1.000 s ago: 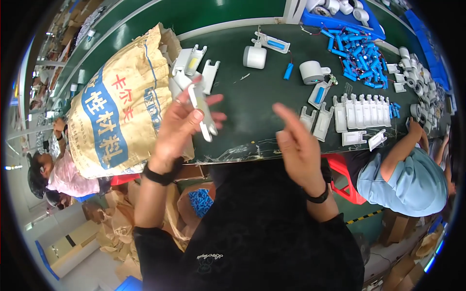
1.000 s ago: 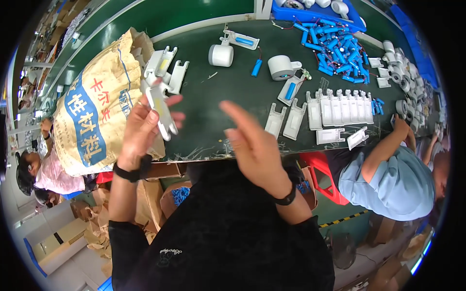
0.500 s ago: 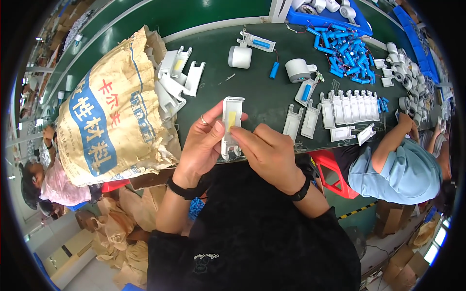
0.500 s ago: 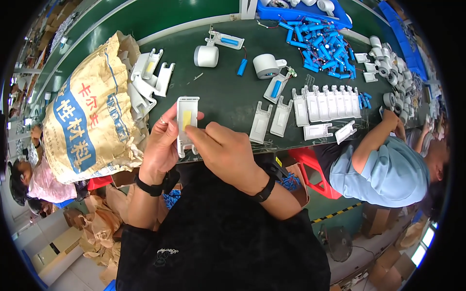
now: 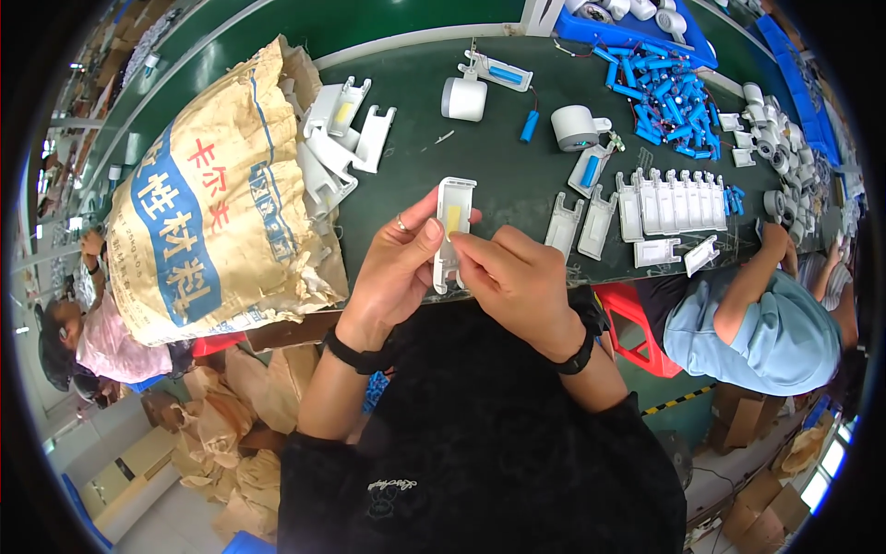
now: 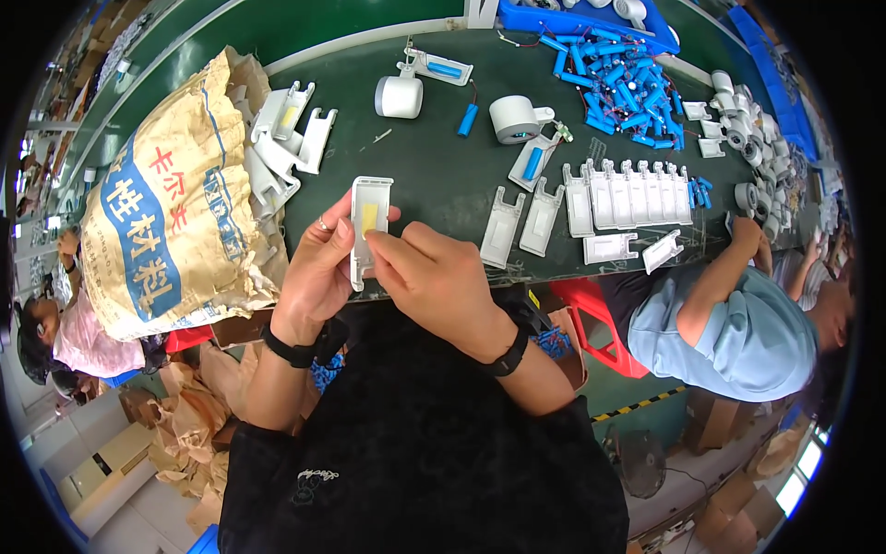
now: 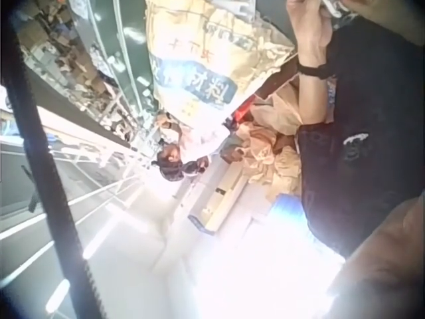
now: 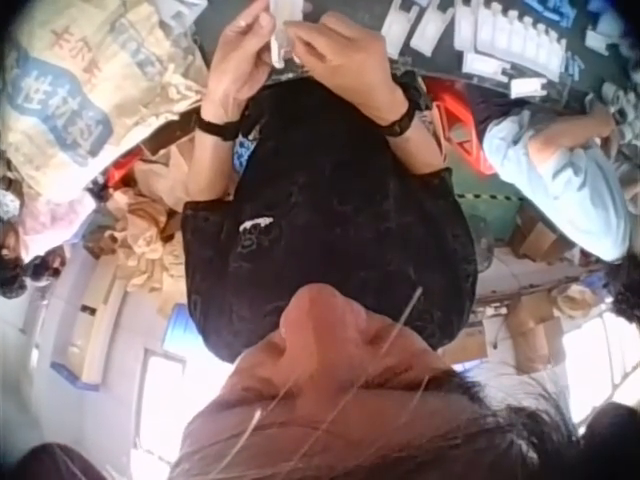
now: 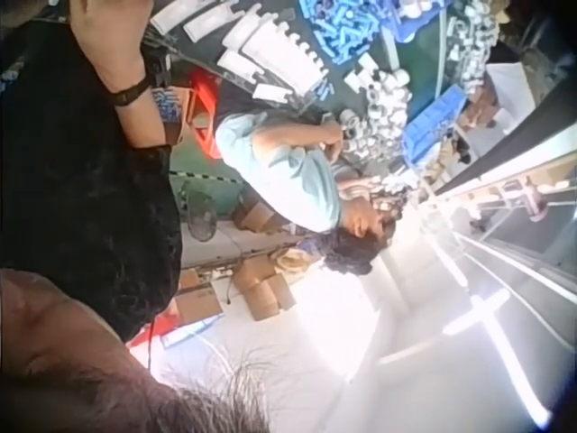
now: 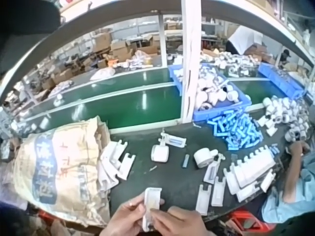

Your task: The person empties white plastic housings from a bag, peels adhesive backing from a light panel, and presses the panel into a housing. They then insert a blue battery into the housing, connect the wires, and place the assembled unit aside.

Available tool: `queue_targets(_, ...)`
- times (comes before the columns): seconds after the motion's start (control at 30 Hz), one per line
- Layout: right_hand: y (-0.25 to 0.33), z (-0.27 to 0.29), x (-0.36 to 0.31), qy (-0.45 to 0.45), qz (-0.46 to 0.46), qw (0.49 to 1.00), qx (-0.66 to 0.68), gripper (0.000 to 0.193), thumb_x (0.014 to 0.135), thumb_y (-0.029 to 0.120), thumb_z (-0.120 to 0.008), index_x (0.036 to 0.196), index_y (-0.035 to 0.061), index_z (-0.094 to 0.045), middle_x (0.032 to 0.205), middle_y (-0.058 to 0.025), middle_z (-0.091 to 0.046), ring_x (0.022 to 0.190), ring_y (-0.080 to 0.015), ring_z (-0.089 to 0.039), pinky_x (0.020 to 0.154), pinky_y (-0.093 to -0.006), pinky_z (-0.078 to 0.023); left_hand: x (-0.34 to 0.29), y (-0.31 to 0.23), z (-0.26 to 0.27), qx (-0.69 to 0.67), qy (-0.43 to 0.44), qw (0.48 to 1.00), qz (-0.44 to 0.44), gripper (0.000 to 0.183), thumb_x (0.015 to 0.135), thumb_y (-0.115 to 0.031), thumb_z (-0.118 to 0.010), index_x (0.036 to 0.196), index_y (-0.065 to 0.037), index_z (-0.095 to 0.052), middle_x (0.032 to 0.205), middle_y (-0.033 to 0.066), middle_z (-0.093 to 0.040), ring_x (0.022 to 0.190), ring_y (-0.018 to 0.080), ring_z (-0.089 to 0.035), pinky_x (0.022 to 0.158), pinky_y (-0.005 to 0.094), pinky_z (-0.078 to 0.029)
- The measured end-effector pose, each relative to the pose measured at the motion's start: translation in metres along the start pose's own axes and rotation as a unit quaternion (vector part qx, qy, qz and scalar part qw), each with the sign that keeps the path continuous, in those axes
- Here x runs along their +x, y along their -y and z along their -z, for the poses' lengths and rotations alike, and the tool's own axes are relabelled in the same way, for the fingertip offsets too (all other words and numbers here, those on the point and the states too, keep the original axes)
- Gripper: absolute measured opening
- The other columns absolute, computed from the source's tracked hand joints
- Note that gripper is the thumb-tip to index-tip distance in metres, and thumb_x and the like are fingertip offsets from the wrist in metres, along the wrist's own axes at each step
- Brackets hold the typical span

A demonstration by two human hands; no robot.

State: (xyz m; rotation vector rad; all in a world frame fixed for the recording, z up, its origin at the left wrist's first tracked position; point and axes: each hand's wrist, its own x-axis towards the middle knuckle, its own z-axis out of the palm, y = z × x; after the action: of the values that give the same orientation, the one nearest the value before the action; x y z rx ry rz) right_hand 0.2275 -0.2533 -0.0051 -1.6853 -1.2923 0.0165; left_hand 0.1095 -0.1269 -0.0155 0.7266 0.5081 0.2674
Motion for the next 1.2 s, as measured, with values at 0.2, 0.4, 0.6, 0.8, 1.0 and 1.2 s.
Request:
queue_targets(0.2, 0.0, 0.004, -0.006, 0.059, 0.052, 0.99, -0.113, 0.021, 0.078, 0.003, -0.076, 0.098, 0.0095, -0.075, 0.068, -0.0026, -0.051, 0.051, -0.0162, -0.054, 0.044, -0.0301, -0.042, 0.005, 0.001, 0.012, 0.036, 0.008, 0.999, 0.013, 0.051, 0.099, -0.024, -0.064, 0.145, -0.008, -0.051, 0.128, 0.0172, -0.065, 0.107, 0.02, -0.068, 0.083, 0.0315, -0.059)
queue_targets(0.4, -0.005, 0.007, -0.003, 0.033, -0.013, 0.999, 0.0, 0.024, 0.077, 0.001, -0.077, 0.1, 0.0095, -0.075, 0.068, -0.0032, -0.05, 0.052, -0.0166, -0.054, 0.045, -0.0307, -0.041, 0.003, -0.003, 0.004, 0.057, 0.009, 0.998, 0.024, 0.051, 0.099, -0.026, -0.063, 0.145, -0.006, -0.051, 0.125, 0.0177, -0.066, 0.106, 0.0192, -0.068, 0.083, 0.031, -0.059)
queue_targets(0.6, -0.006, 0.006, -0.008, 0.034, -0.012, 0.999, 0.02, 0.028, 0.078, -0.003, -0.075, 0.103, 0.0093, -0.075, 0.068, -0.0033, -0.05, 0.05, -0.017, -0.053, 0.044, -0.0312, -0.04, 0.003, -0.002, 0.0, 0.029, 0.004, 0.998, 0.05, 0.056, 0.101, -0.035, -0.059, 0.147, -0.006, -0.047, 0.125, 0.0177, -0.067, 0.103, 0.0189, -0.07, 0.079, 0.0292, -0.06)
queue_targets(0.8, -0.005, 0.0, -0.008, 0.027, 0.01, 0.999, -0.017, 0.027, 0.076, -0.003, -0.075, 0.1, 0.0079, -0.074, 0.068, -0.0034, -0.051, 0.05, -0.0169, -0.053, 0.044, -0.0309, -0.041, 0.002, -0.004, 0.002, 0.038, -0.007, 0.998, 0.054, 0.053, 0.102, -0.032, -0.059, 0.146, -0.005, -0.049, 0.125, 0.0166, -0.067, 0.103, 0.0182, -0.069, 0.081, 0.0297, -0.06)
queue_targets(1.0, -0.011, -0.007, -0.008, 0.011, -0.039, 0.999, 0.024, 0.02, 0.076, 0.001, -0.076, 0.093, 0.0096, -0.073, 0.068, -0.0037, -0.054, 0.051, -0.0173, -0.054, 0.045, -0.0309, -0.042, 0.001, -0.004, 0.004, 0.047, -0.004, 0.997, 0.064, 0.048, 0.102, -0.027, -0.058, 0.144, -0.004, -0.051, 0.123, 0.0161, -0.068, 0.103, 0.0192, -0.069, 0.085, 0.0314, -0.06)
queue_targets(1.2, -0.031, 0.038, -0.009, -0.112, -0.223, 0.968, 0.008, 0.011, 0.083, 0.001, -0.075, 0.092, 0.0059, -0.072, 0.065, 0.0048, -0.049, 0.057, -0.0022, -0.04, 0.048, -0.0207, -0.033, 0.016, -0.001, 0.007, 0.104, 0.005, 0.98, 0.17, 0.041, 0.102, -0.024, -0.06, 0.136, 0.0, -0.057, 0.114, 0.0126, -0.07, 0.088, 0.018, -0.072, 0.069, 0.0299, -0.061)
